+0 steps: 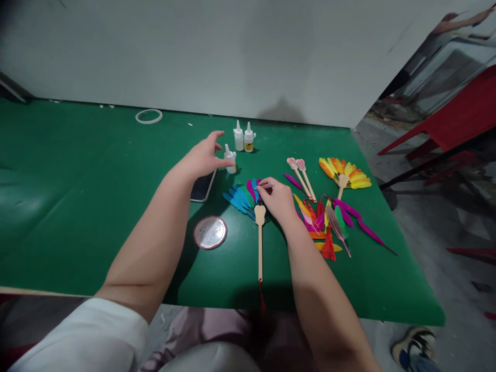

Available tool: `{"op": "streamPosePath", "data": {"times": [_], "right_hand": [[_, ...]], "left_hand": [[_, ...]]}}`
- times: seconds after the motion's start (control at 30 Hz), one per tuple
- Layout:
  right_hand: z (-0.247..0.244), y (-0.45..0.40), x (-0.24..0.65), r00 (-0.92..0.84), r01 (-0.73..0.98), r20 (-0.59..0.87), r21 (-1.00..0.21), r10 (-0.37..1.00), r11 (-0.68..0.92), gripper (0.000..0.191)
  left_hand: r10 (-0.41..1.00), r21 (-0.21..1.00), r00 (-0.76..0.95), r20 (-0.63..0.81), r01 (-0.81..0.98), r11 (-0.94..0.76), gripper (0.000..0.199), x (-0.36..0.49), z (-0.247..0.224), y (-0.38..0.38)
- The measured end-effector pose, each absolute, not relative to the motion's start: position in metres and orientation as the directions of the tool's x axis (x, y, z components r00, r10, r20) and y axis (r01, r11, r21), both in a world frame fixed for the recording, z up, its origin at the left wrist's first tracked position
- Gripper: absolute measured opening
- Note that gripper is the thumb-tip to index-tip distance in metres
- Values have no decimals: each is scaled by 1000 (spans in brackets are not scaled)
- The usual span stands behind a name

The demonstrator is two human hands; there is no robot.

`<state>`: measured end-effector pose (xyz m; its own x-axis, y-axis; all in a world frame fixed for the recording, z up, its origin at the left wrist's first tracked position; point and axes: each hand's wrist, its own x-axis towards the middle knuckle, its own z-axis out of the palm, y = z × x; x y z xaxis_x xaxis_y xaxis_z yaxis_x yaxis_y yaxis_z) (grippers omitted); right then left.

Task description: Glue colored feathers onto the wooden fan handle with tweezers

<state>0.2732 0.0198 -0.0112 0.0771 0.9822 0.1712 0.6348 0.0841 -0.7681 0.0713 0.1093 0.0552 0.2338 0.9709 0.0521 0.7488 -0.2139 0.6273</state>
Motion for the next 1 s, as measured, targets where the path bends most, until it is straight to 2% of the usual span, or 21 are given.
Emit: {"op": "streamPosePath", "data": {"times": [0.23, 0.4, 0.5, 0.6, 0.67, 0.77, 0.87, 1.0], "right_hand": [[-14, 22, 276, 94, 606, 155, -792, 983, 67, 16], [-13, 22, 276, 102, 583, 152, -810, 983, 65, 16], [-12, 22, 275, 112, 577, 146, -815, 983, 56, 18], [-13, 22, 275, 124, 547, 126, -836, 984, 39, 22], [-14, 22, 275, 125, 525, 126, -850, 984, 42, 24], [-13, 23, 275, 121, 520, 141, -852, 982, 58, 25], [-13, 23, 275, 119, 534, 150, -843, 982, 64, 25], [-13, 23, 275, 122, 547, 149, -835, 981, 59, 25]], "left_hand": [[965, 661, 243, 98, 709, -246, 73, 74, 57, 107], [969, 687, 221, 108, 688, -233, 70, 76, 61, 102], [965, 633, 214, 150, 729, -260, 66, 78, 67, 97], [933, 525, 286, 219, 772, -359, 36, 84, 71, 93], [885, 462, 439, 152, 760, -457, 27, 92, 70, 91], [763, 394, 638, -101, 730, -558, 33, 105, 63, 86], [696, 353, 674, -249, 732, -583, 40, 114, 54, 84], [675, 353, 685, -275, 725, -592, 42, 115, 45, 87]]}}
